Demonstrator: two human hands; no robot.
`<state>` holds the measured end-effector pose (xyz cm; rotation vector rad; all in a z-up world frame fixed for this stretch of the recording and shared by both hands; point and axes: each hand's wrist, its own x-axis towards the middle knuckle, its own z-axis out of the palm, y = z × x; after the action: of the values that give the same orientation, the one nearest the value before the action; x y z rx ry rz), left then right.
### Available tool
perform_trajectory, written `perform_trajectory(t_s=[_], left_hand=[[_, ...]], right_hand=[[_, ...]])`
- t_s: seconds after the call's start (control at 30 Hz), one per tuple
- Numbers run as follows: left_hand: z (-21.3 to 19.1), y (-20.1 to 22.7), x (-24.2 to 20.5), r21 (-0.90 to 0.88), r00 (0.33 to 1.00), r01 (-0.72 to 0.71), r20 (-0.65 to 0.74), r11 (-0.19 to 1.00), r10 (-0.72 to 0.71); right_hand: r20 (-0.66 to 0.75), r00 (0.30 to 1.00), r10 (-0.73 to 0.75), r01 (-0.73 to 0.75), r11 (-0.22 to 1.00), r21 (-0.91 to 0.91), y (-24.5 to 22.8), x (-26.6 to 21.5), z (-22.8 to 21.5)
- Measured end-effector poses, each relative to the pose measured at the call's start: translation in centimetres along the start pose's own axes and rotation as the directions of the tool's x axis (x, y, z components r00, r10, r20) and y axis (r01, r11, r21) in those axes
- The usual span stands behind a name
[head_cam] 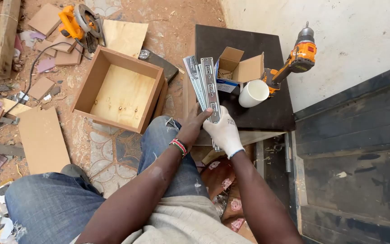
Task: The person sits on the ground and unpacks metal drawer slides from a cardboard box, separating the slide members and removing packaging. They then align a slide against the side of a wooden drawer box and drive screws into it using a cordless drill.
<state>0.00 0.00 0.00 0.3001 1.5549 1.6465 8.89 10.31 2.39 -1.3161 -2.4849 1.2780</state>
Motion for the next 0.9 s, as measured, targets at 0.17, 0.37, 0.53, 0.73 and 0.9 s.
perform_trajectory(t_s=[0.17,0.37,0.53,0.73,0.9], left_hand=[[0.4,-6.8,3.6,0.314,0.981,-0.183,0.117,0.932,0.153],[1.8,-5.0,3.6,0.334,0.970,-0.237,0.133,0.912,0.203],[0.4,-4.8,4.4,0.458,0.960,-0.260,0.217,0.850,0.177],[-1.1,-7.0,5.4,0.562,0.951,-0.290,0.257,0.775,0.170],[-3.7,-6.1,3.4,0.444,0.952,-0.261,0.267,0.857,0.152]], right_hand=[[-0.005,1.000,-0.024,0.022,0.982,-0.188,0.7,3.0,-1.8],[-0.026,0.989,-0.146,0.132,0.946,-0.295,1.8,4.7,-2.4],[-0.090,0.985,-0.147,0.077,0.842,-0.534,1.4,5.5,-2.6],[-0.103,0.949,-0.297,0.206,0.836,-0.509,3.8,6.9,-3.1],[-0.060,0.932,-0.357,0.287,0.830,-0.479,2.2,6.1,-4.4]])
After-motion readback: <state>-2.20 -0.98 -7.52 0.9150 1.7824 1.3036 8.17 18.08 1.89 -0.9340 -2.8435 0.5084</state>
